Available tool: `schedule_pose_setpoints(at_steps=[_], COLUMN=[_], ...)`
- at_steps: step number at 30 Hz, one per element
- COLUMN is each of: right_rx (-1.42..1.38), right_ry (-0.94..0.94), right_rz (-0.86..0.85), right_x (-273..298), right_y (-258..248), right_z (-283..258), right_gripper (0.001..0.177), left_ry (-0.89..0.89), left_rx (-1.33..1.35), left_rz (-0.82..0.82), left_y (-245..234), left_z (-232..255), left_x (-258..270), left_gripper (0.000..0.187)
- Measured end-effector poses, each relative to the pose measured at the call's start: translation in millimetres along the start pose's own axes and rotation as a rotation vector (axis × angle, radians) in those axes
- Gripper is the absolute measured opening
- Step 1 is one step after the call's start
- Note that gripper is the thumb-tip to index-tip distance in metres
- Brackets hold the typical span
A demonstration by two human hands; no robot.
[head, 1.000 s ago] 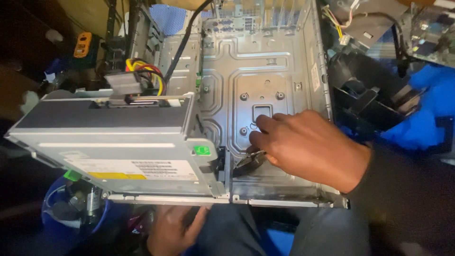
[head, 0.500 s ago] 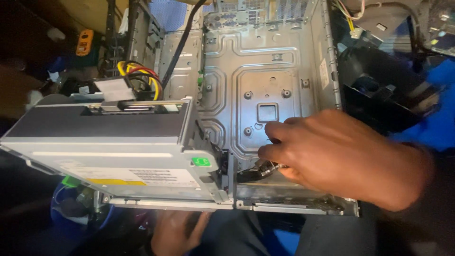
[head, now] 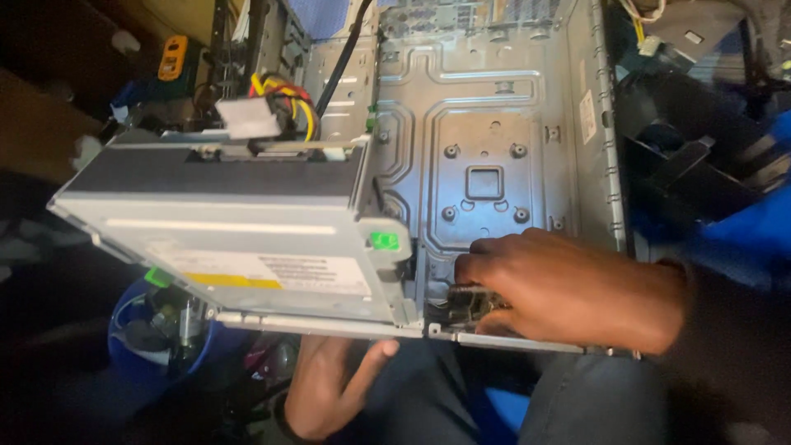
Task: Disassembling and cleaning components of a desktop computer.
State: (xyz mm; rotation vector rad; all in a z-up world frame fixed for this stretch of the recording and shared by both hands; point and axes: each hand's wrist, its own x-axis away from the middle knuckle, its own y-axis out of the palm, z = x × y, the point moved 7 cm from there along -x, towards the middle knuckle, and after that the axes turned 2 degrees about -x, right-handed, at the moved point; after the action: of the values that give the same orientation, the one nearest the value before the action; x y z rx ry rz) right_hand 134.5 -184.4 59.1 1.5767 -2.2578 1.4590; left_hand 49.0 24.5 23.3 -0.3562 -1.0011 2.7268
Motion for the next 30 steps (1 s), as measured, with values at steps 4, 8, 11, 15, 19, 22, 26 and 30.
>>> schedule_pose_setpoints(at_steps=[4, 8, 11, 15, 19, 22, 26, 30], right_rx=[-0.077, -0.114, -0.094, -0.027, -0.014, 0.013, -0.061, 0.052], right_ry=[-0.016, 0.290, 0.096, 0.200, 0.292, 0.235, 0.121, 0.159], right_rz=[0.058, -0.029, 0.226, 0.192, 0.147, 0.195, 0.227, 0.160], right_x=[-5, -4, -5, -7, -9, -8, -2, -8], right_y=[6, -3, -18, -15, -6, -15, -38, -41], right_z=[6, 7, 5, 1, 1, 8, 2, 7], right_gripper=[0.045, 0.046, 0.047, 0.048, 0.042, 0.041, 0.039, 0.042], left_ry=[-0.075, -0.133, -0.053, -0.089, -0.052, 0.054, 0.095, 0.108], left_rx=[0.045, 0.047, -0.057, 0.048, 0.167, 0.098, 0.016, 0.059], left_rz=[-0.072, -0.043, -0.005, -0.038, -0.179, -0.207, -0.191, -0.162], left_y=[-1, 0, 2, -9, -14, -17, -18, -21], left_z=[-8, -11, -7, -2, 6, 11, 12, 22], left_x=[0, -2, 1, -11, -17, -19, -16, -21], left_gripper=[0.023, 0.027, 0.028, 0.029, 0.032, 0.030, 0.025, 0.026])
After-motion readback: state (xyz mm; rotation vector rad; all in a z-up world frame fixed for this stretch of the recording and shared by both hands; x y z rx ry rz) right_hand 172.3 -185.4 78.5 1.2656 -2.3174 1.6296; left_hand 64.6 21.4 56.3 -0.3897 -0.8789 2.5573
